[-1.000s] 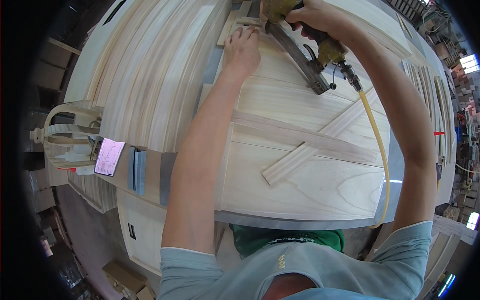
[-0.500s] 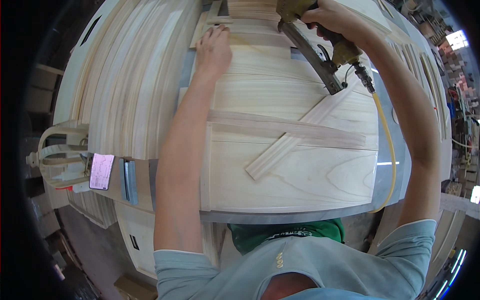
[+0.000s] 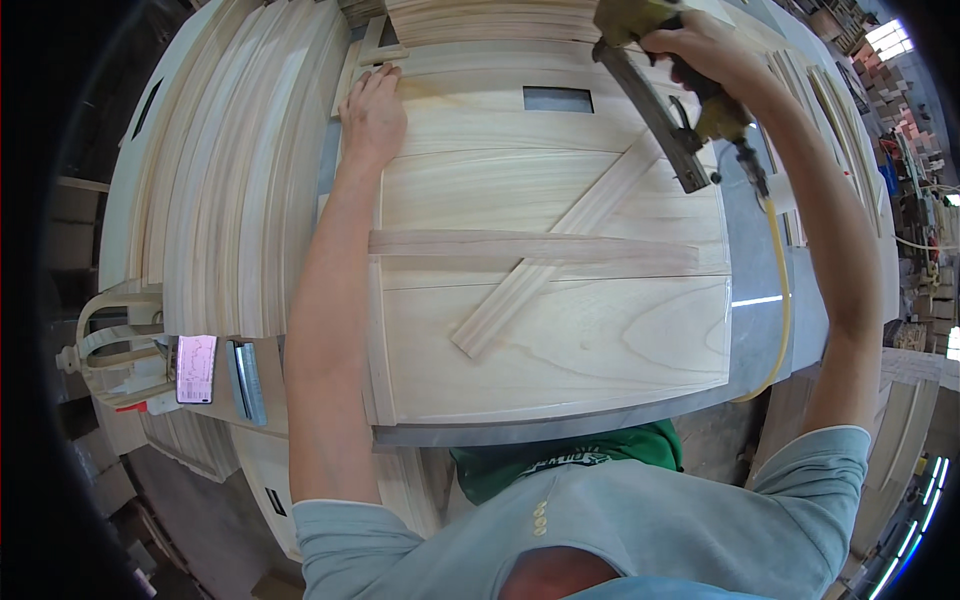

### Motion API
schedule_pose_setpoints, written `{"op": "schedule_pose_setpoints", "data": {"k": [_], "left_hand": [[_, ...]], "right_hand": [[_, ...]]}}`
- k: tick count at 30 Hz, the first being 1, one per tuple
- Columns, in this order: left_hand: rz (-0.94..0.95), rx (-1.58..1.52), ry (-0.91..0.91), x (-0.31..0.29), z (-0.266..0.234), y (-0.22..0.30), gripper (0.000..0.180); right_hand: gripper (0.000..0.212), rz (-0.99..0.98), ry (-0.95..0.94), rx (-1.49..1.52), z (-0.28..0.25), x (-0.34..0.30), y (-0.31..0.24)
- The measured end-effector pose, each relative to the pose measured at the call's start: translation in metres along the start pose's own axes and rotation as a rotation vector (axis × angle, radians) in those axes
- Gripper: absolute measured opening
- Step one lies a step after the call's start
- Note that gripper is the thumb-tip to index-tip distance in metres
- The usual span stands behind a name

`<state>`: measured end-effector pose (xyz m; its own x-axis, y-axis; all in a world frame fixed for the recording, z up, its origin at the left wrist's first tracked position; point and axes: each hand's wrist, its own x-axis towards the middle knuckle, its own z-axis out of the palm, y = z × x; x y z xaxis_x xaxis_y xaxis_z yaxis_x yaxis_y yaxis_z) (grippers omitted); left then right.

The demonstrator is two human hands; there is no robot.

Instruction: Assembling wood panels and frames using wood glue and a pneumatic nail gun.

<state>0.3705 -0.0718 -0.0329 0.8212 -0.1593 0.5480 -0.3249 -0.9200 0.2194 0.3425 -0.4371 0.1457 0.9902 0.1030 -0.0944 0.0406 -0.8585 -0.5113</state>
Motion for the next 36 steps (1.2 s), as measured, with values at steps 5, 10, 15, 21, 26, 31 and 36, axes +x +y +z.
{"op": "schedule_pose_setpoints", "data": {"k": [5,10,15,21,26,31,36], "left_hand": [[-0.004,0.003,-0.032,0.007,0.003,-0.011,0.034],[-0.130,-0.075,-0.090,0.004,-0.021,-0.002,0.034],[0.103,-0.261,-0.233,-0.044,-0.072,0.036,0.034],[0.059,-0.403,-0.456,-0.113,-0.139,0.090,0.033],[0.012,-0.386,-0.435,-0.123,-0.135,0.094,0.034],[0.139,-0.385,-0.326,-0.126,-0.139,0.099,0.032],[0.364,-0.354,-0.354,-0.138,-0.196,0.147,0.027]], "right_hand": [[0.033,0.020,0.112,0.163,-0.051,-0.111,0.017],[0.023,0.260,0.128,0.081,-0.067,-0.235,0.082],[0.026,0.229,0.265,-0.192,-0.025,-0.317,0.159],[0.042,0.314,0.393,-0.491,0.027,-0.346,0.189],[0.047,0.284,0.433,-0.389,0.060,-0.349,0.194],[0.048,0.119,0.600,-0.315,0.070,-0.354,0.169],[0.044,-0.069,0.492,0.690,0.071,-0.345,0.111]]}}
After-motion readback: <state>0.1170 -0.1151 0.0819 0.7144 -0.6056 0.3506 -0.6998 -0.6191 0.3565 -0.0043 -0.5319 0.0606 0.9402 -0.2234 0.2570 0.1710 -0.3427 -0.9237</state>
